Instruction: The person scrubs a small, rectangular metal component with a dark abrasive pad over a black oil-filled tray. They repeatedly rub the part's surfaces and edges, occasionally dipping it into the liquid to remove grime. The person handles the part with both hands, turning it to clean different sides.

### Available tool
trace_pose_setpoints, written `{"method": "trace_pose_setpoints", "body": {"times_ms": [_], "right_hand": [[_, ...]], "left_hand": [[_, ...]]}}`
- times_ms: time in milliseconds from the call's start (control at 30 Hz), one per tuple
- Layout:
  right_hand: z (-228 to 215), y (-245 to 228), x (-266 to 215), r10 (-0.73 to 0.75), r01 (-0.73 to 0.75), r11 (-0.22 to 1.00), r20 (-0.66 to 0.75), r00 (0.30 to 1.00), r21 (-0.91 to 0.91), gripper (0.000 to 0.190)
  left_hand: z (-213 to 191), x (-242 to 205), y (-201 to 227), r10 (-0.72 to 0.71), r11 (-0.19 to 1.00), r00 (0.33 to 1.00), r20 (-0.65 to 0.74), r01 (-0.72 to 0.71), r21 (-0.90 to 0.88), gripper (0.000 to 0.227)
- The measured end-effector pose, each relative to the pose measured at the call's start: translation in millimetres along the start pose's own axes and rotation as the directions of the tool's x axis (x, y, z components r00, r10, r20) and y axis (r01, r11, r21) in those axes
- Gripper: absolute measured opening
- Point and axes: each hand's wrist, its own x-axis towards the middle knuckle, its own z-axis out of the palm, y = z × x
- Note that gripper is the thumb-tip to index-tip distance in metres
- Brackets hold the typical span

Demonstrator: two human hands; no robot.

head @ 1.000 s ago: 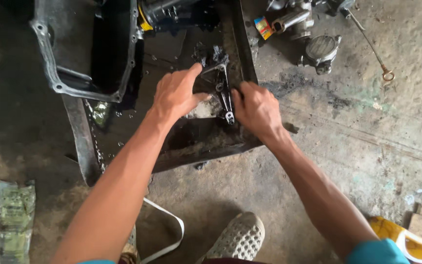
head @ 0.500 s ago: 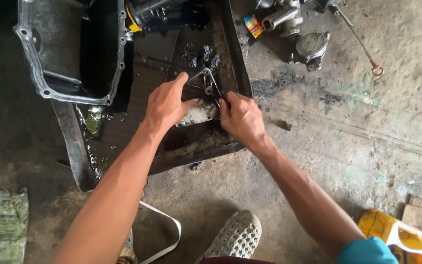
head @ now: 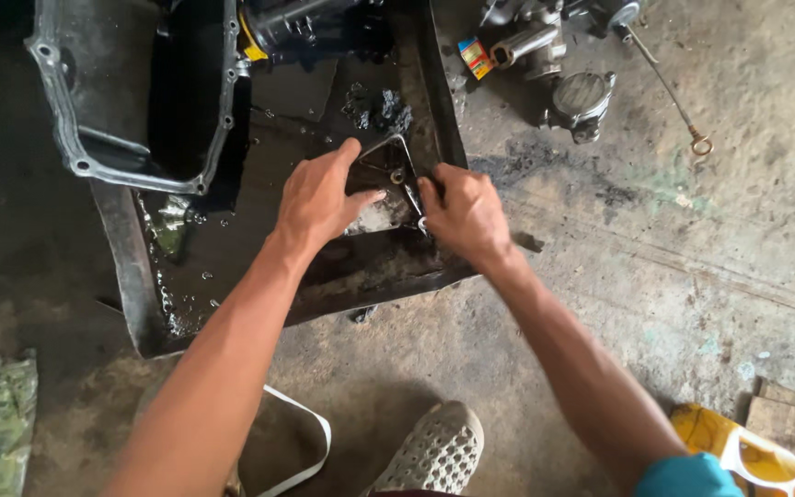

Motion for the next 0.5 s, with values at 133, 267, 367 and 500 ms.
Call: {"method": "trace_pose_setpoints", "body": {"times_ms": [133, 267, 367, 500], "right_hand": [[4.4, 0.7, -19.8, -0.165, 0.167, 0.975, 0.026, 0.986, -0.147, 0.021], [-11.8, 6.2, -15.9, -0.093, 0.179, 0.934, 0.272, 0.958, -0.310, 0.021], [-18.4, 1.4, 2.3, -0.123, 0.188, 0.919, 0.202, 0.972, -0.346, 0.025], [-20.4, -7.8, -16.5, -0.366, 0.327, 0.792, 0.027, 0.930, -0.515, 0.018]], "left_hand": [[-2.5, -7.6, 2.5, -0.026, 1.000, 1.000, 0.005, 0.026, -0.008, 0.054], [-5.5, -7.2, 10.7, -0.113, 0.993, 0.991, 0.069, 0.111, 0.033, 0.052], [-2.1, -5.9, 14.1, -0.122, 0.991, 0.991, 0.057, 0.119, 0.063, 0.051], [8.0, -10.0, 21.0, 0.006, 0.994, 0.994, -0.105, 0.006, 0.111, 0.055]]}}
